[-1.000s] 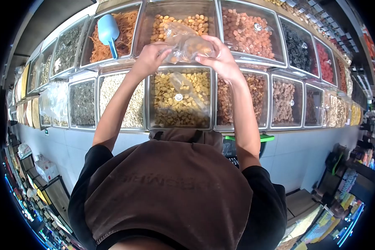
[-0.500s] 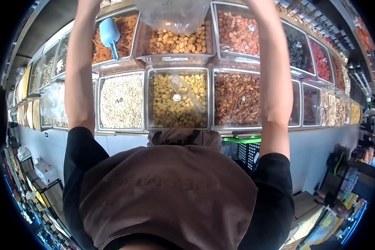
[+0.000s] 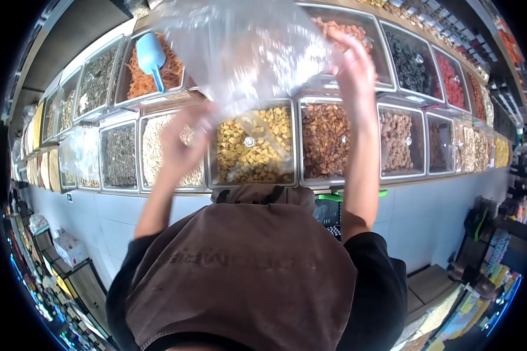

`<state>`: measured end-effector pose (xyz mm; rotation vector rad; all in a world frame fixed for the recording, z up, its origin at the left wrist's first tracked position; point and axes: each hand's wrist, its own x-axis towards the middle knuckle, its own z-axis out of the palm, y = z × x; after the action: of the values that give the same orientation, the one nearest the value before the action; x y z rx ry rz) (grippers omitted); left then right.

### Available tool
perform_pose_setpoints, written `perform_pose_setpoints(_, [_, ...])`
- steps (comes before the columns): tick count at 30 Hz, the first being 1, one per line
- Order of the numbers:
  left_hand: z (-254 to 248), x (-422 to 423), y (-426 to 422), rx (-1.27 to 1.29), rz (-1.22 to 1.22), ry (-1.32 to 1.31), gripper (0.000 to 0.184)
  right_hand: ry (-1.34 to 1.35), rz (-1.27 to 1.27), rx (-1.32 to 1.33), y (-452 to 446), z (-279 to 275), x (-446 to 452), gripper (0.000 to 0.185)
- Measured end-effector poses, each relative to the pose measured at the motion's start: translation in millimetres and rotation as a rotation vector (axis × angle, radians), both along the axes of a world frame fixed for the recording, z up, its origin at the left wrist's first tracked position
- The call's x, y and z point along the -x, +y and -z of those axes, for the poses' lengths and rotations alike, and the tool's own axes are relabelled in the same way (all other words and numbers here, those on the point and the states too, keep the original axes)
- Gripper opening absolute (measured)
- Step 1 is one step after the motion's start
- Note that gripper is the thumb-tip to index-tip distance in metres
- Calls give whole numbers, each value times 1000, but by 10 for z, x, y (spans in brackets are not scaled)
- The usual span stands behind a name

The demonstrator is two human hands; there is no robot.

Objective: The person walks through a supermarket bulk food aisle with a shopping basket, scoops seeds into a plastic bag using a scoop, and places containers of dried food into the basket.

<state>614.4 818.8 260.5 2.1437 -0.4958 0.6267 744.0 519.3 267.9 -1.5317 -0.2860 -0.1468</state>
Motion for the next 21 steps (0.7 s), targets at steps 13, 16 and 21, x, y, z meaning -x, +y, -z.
perform_pose_setpoints(13, [743, 581, -968, -142, 457, 681, 37, 56, 364, 749, -200, 2084, 372, 29])
perform_pose_setpoints(16, [938, 587, -949, -253, 264, 604, 44, -133, 407, 992, -240, 1359, 368, 27])
perform_pose_setpoints(21, [1580, 764, -703, -327, 151, 815, 62, -174, 347, 804, -394, 657, -87, 35])
